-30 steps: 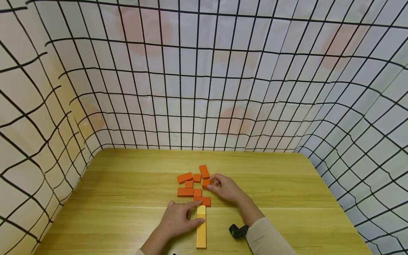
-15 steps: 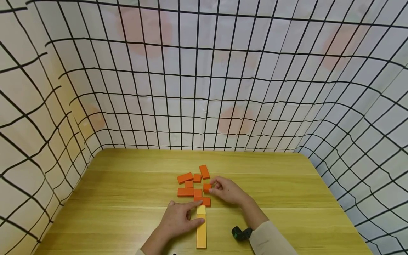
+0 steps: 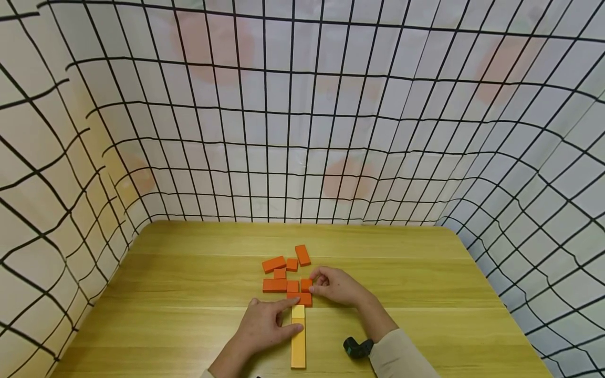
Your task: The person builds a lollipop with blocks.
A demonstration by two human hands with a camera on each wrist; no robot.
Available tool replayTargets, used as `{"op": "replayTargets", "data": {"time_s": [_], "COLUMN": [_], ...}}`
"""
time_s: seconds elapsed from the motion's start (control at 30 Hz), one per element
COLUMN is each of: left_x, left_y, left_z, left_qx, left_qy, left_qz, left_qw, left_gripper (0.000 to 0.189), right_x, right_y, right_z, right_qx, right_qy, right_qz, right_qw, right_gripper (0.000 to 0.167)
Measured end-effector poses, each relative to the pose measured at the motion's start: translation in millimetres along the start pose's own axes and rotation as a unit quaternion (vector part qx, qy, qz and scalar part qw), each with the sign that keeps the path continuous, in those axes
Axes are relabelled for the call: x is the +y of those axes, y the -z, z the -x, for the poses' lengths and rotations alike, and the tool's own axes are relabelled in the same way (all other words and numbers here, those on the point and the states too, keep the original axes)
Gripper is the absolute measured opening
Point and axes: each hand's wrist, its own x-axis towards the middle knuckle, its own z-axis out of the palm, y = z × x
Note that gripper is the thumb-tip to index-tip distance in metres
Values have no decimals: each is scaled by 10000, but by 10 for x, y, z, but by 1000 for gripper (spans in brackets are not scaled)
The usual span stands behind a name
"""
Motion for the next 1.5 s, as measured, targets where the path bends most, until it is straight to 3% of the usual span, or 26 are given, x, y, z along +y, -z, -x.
{"op": "replayTargets", "data": {"time_s": [0.3, 0.83, 1.5], "left_x": [6, 31, 18], "left_y": [3, 27, 21], "left_z": [6, 6, -1], "left_qx": [50, 21, 10], "left_qy": [-38, 8, 17], "left_qz": [-8, 123, 127], "left_qw": [10000, 9999, 9999], "left_gripper": [58, 60, 59], "right_x": [0, -7, -16], "right_y": [-6, -90, -90], "right_z": [-5, -14, -20], "right_qx": [-33, 455, 452], "right_qy": [26, 51, 58], "right_qz": [67, 612, 666], "right_qw": [10000, 9971, 9967], "right_gripper": [21, 10, 12]}}
